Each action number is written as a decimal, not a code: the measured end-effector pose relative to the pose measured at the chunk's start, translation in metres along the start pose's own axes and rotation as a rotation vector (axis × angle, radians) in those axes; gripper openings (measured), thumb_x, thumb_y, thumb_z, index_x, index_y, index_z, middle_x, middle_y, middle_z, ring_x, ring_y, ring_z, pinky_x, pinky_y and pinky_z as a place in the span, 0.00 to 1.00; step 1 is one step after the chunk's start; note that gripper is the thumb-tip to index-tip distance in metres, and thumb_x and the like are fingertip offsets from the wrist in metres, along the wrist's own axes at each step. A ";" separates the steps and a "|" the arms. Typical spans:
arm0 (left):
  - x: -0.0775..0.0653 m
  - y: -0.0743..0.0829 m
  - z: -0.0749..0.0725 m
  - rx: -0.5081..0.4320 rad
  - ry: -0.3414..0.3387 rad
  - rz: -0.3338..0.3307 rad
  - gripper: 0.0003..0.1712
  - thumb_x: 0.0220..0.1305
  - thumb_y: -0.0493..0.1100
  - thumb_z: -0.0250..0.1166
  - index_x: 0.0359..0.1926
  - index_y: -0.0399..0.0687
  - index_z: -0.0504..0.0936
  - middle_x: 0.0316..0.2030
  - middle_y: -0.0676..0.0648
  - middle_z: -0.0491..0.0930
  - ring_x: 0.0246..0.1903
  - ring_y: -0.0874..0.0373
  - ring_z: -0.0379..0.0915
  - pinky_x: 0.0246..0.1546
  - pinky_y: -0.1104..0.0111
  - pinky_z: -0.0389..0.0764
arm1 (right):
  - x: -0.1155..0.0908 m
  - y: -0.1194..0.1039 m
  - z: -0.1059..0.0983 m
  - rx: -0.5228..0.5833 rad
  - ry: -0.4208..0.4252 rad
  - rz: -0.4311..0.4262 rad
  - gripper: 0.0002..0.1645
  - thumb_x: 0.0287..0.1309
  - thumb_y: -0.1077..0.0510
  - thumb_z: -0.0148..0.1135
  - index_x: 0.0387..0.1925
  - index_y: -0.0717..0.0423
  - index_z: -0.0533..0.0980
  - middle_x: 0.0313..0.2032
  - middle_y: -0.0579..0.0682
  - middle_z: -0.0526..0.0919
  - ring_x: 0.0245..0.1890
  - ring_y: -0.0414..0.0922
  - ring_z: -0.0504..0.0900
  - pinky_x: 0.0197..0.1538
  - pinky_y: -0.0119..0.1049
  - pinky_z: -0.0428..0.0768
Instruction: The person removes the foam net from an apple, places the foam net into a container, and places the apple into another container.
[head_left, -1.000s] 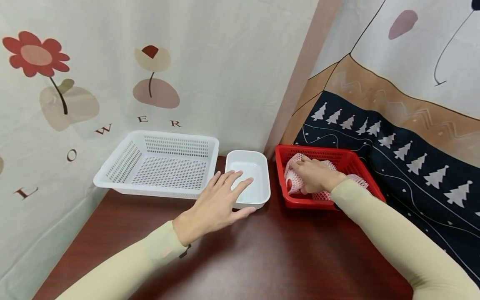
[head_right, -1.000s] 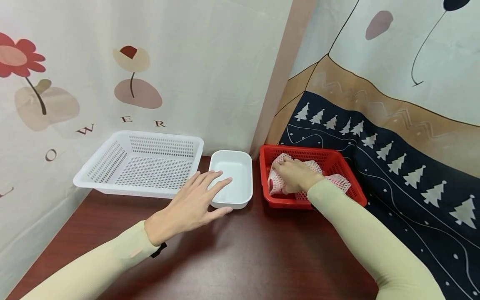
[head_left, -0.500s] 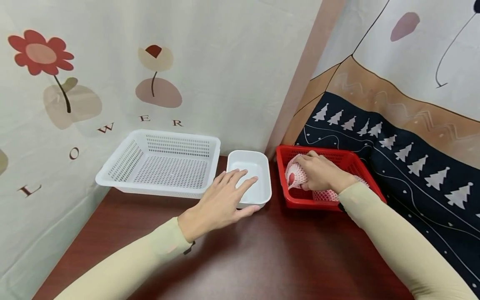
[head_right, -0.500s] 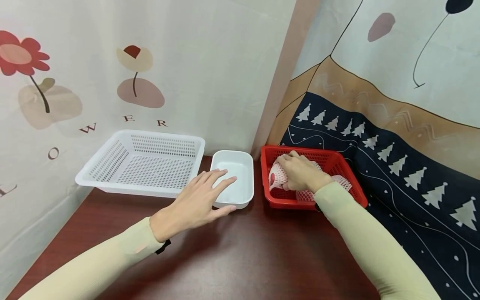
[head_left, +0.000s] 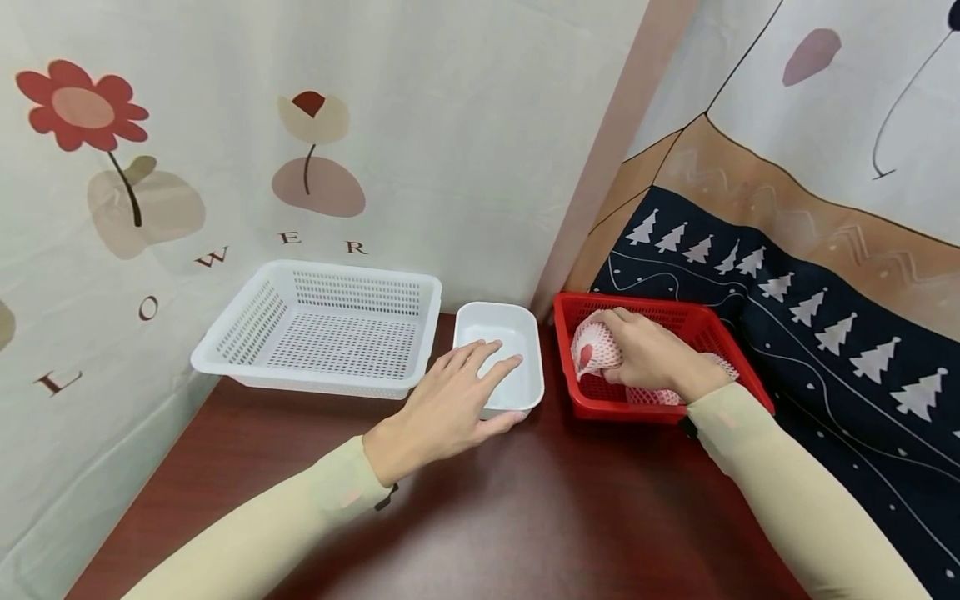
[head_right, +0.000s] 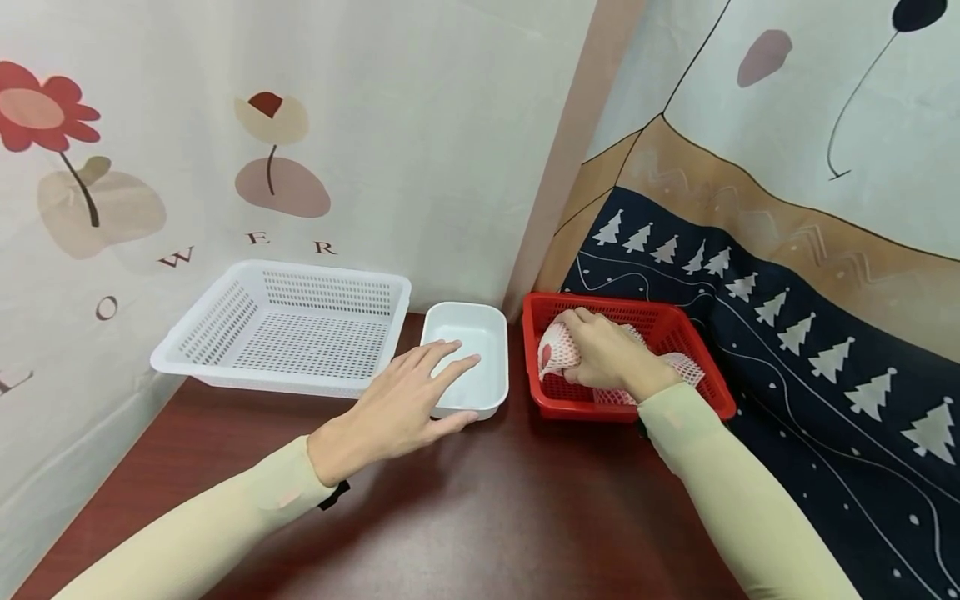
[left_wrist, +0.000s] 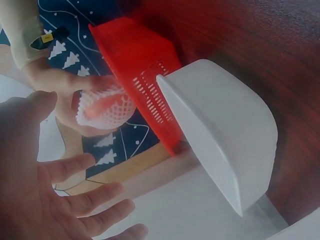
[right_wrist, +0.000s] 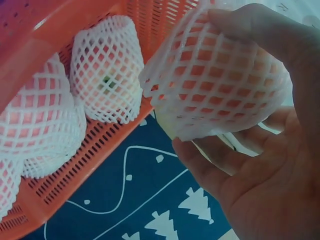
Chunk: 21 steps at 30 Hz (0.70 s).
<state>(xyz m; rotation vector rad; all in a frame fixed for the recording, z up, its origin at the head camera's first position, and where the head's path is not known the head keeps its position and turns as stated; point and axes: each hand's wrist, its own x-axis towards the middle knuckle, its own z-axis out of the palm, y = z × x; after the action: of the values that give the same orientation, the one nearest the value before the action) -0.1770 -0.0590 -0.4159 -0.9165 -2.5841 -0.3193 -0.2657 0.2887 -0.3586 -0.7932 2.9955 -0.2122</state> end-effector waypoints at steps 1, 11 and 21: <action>0.001 0.000 0.000 -0.001 0.001 0.001 0.43 0.79 0.72 0.70 0.84 0.59 0.77 0.80 0.39 0.79 0.77 0.37 0.79 0.73 0.39 0.86 | -0.001 0.000 0.000 0.004 0.009 -0.002 0.51 0.60 0.56 0.86 0.80 0.57 0.73 0.72 0.65 0.83 0.66 0.62 0.87 0.72 0.69 0.88; 0.007 0.005 0.001 -0.015 0.022 0.035 0.39 0.80 0.69 0.72 0.82 0.59 0.80 0.78 0.40 0.80 0.75 0.40 0.82 0.63 0.42 0.91 | -0.014 -0.005 -0.003 0.107 0.071 0.034 0.53 0.59 0.54 0.85 0.82 0.57 0.70 0.69 0.62 0.83 0.64 0.61 0.86 0.69 0.68 0.90; 0.005 0.005 -0.003 0.023 0.082 0.074 0.32 0.78 0.66 0.74 0.75 0.61 0.85 0.72 0.42 0.86 0.69 0.43 0.86 0.61 0.48 0.92 | -0.023 -0.017 0.004 0.159 0.130 0.011 0.52 0.57 0.51 0.85 0.79 0.54 0.73 0.66 0.59 0.86 0.62 0.58 0.87 0.67 0.70 0.87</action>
<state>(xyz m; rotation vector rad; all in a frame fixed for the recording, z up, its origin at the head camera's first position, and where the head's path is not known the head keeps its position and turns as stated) -0.1765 -0.0529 -0.4106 -0.9673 -2.4679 -0.3000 -0.2376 0.2852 -0.3601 -0.7757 3.0516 -0.5136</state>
